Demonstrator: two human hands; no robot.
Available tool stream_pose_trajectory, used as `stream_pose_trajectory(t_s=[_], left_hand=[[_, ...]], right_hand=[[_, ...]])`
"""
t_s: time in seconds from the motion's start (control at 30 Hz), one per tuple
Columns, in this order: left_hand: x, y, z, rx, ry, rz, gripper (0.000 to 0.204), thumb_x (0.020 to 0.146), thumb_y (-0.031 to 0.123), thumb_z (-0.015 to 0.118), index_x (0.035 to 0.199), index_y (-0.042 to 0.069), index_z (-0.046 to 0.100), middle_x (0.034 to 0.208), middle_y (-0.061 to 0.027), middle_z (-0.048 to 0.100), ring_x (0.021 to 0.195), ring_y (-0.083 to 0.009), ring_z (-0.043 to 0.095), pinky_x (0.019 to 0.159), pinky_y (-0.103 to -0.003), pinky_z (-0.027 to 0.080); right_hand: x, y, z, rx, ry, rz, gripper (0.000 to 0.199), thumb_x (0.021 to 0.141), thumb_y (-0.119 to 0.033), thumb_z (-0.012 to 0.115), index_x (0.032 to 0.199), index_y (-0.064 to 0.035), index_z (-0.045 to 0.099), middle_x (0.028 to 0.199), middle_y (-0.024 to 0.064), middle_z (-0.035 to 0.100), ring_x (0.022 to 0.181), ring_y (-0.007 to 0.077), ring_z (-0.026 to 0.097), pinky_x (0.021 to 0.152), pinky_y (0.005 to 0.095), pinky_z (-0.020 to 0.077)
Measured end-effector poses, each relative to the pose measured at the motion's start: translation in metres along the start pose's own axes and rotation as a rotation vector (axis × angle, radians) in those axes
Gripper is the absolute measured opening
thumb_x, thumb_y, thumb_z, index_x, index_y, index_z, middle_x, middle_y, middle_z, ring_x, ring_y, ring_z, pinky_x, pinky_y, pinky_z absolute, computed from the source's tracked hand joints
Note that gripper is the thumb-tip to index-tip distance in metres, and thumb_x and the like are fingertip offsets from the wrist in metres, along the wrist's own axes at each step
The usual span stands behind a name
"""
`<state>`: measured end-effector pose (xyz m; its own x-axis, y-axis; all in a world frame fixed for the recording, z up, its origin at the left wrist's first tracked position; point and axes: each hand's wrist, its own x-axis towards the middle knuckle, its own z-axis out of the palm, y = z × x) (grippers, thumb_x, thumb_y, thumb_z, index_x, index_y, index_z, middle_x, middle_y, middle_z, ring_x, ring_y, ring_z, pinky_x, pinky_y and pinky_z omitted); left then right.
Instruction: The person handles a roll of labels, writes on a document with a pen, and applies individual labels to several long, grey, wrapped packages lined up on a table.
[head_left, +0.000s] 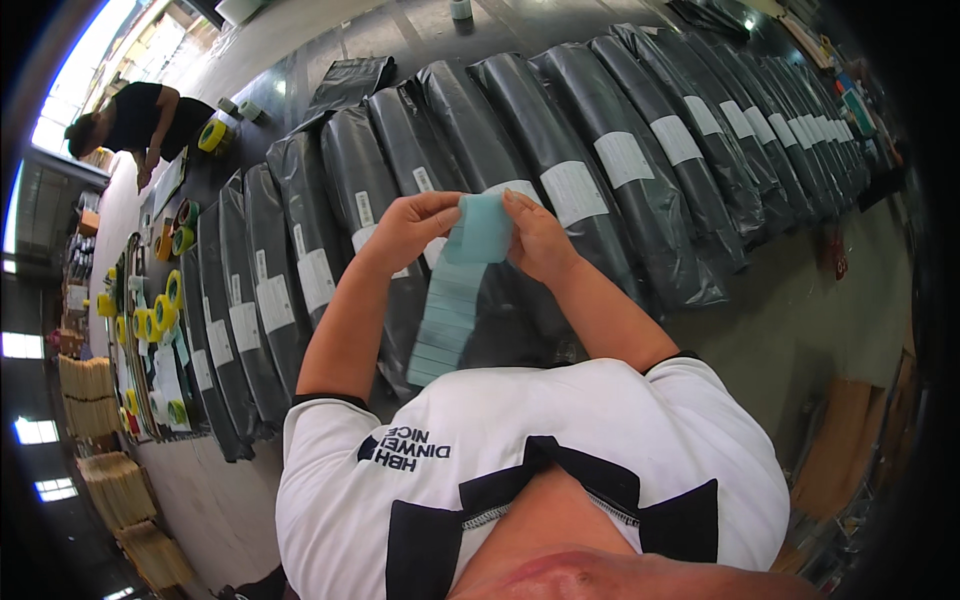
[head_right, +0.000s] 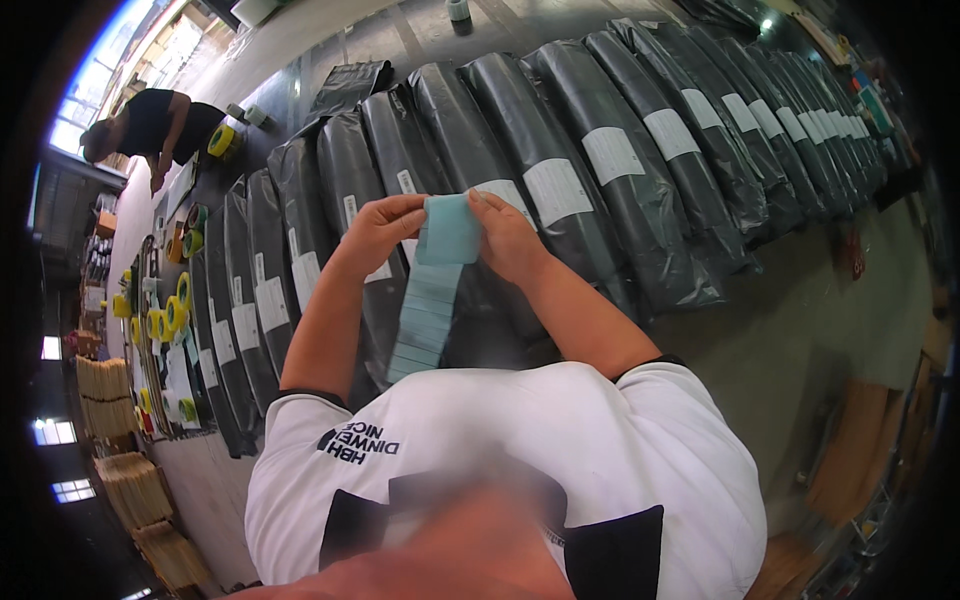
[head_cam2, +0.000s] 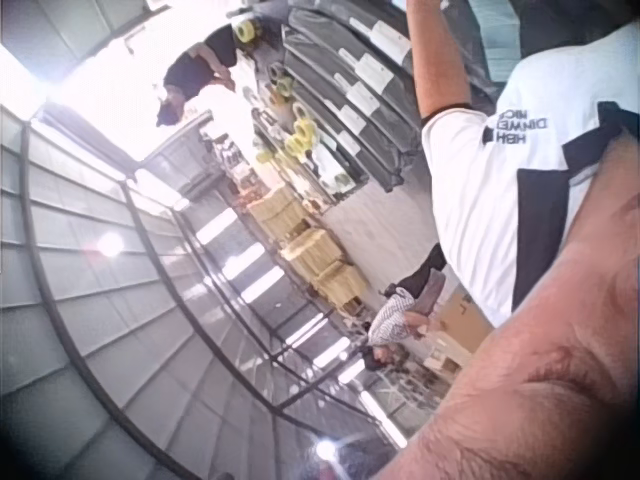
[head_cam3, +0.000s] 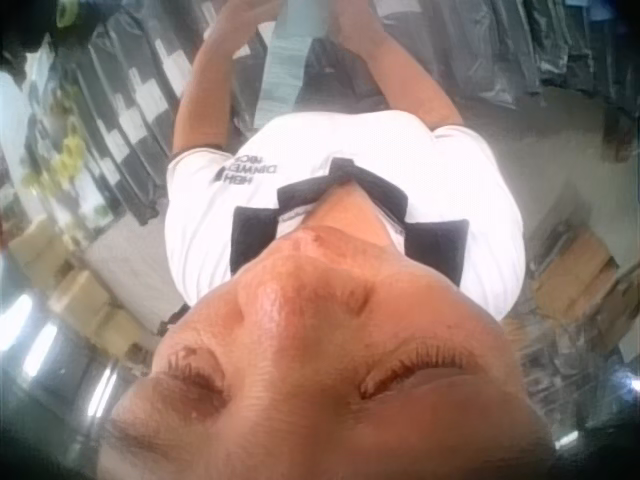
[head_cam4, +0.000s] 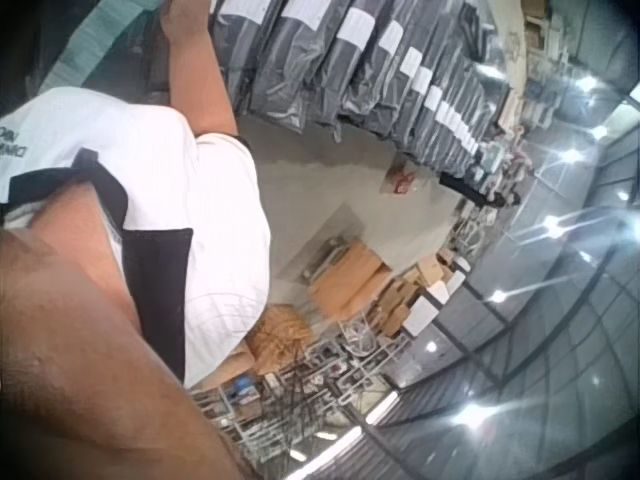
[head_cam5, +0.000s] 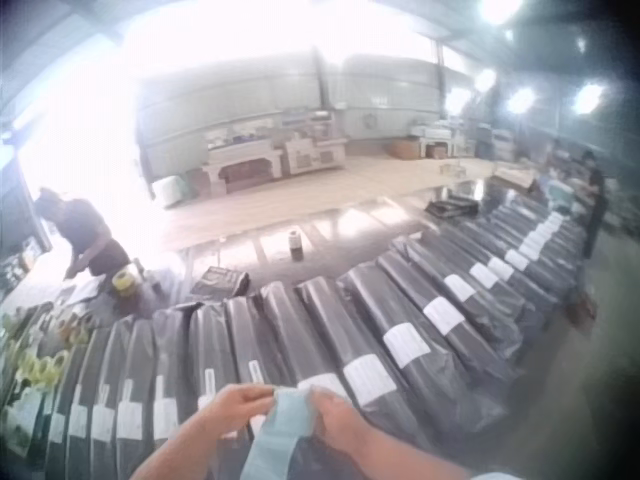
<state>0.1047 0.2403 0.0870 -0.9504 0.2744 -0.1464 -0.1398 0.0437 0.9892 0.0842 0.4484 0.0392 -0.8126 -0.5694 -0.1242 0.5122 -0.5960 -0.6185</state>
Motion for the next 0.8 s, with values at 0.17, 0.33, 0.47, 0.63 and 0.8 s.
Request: stream_pose_trajectory(t_s=[0.17, 0.33, 0.47, 0.63, 0.8], left_hand=[[-0.001, 0.025, 0.066, 0.507, 0.284, 0.282, 0.025, 0.082, -0.010, 0.059, 0.103, 0.000, 0.067, 0.097, -0.0064, 0.066, 0.088, -0.0152, 0.064, 0.078, -0.026, 0.052], [0.005, 0.026, 0.116, 0.776, 0.487, 0.573, 0.023, 0.076, -0.014, 0.059, 0.090, 0.002, 0.068, 0.095, -0.0081, 0.065, 0.084, -0.0195, 0.066, 0.072, -0.028, 0.053], [0.006, 0.017, 0.137, 0.519, 0.525, 0.468, 0.016, 0.087, -0.002, 0.060, 0.099, 0.004, 0.067, 0.095, -0.0028, 0.065, 0.082, -0.0124, 0.063, 0.072, -0.024, 0.049], [0.004, 0.017, 0.156, -0.288, 0.532, 0.072, 0.019, 0.091, 0.009, 0.063, 0.108, 0.001, 0.064, 0.094, -0.0003, 0.064, 0.081, -0.0062, 0.059, 0.071, -0.020, 0.046], [0.010, -0.010, 0.142, -0.321, 0.492, 0.043, 0.020, 0.087, 0.011, 0.069, 0.105, 0.001, 0.065, 0.090, -0.0020, 0.065, 0.080, -0.0080, 0.060, 0.071, -0.021, 0.048]], right_hand=[[-0.024, -0.038, -0.016, -0.082, -0.181, -0.032, 0.038, 0.103, -0.027, 0.036, 0.124, -0.0010, 0.053, 0.115, 0.0086, 0.060, 0.107, 0.0184, 0.056, 0.097, 0.0351, 0.0423], [-0.049, -0.068, -0.038, -0.213, -0.156, 0.070, 0.042, 0.095, -0.034, 0.056, 0.121, 0.0001, 0.056, 0.113, 0.0067, 0.061, 0.104, 0.0148, 0.057, 0.094, 0.0306, 0.0425], [-0.055, -0.071, -0.052, -0.285, -0.123, 0.052, 0.031, 0.090, -0.021, 0.066, 0.112, -0.0006, 0.059, 0.104, 0.0046, 0.064, 0.099, 0.0116, 0.057, 0.090, 0.0278, 0.0438], [-0.055, -0.065, -0.053, -0.230, -0.041, -0.026, 0.016, 0.090, -0.015, 0.066, 0.100, -0.0039, 0.062, 0.093, 0.0007, 0.063, 0.085, 0.0071, 0.056, 0.078, 0.0232, 0.0448], [-0.046, -0.060, -0.045, -0.351, -0.038, -0.058, 0.011, 0.090, -0.015, 0.066, 0.093, -0.0046, 0.063, 0.086, -0.0013, 0.063, 0.078, 0.0048, 0.054, 0.071, 0.0207, 0.0435]])
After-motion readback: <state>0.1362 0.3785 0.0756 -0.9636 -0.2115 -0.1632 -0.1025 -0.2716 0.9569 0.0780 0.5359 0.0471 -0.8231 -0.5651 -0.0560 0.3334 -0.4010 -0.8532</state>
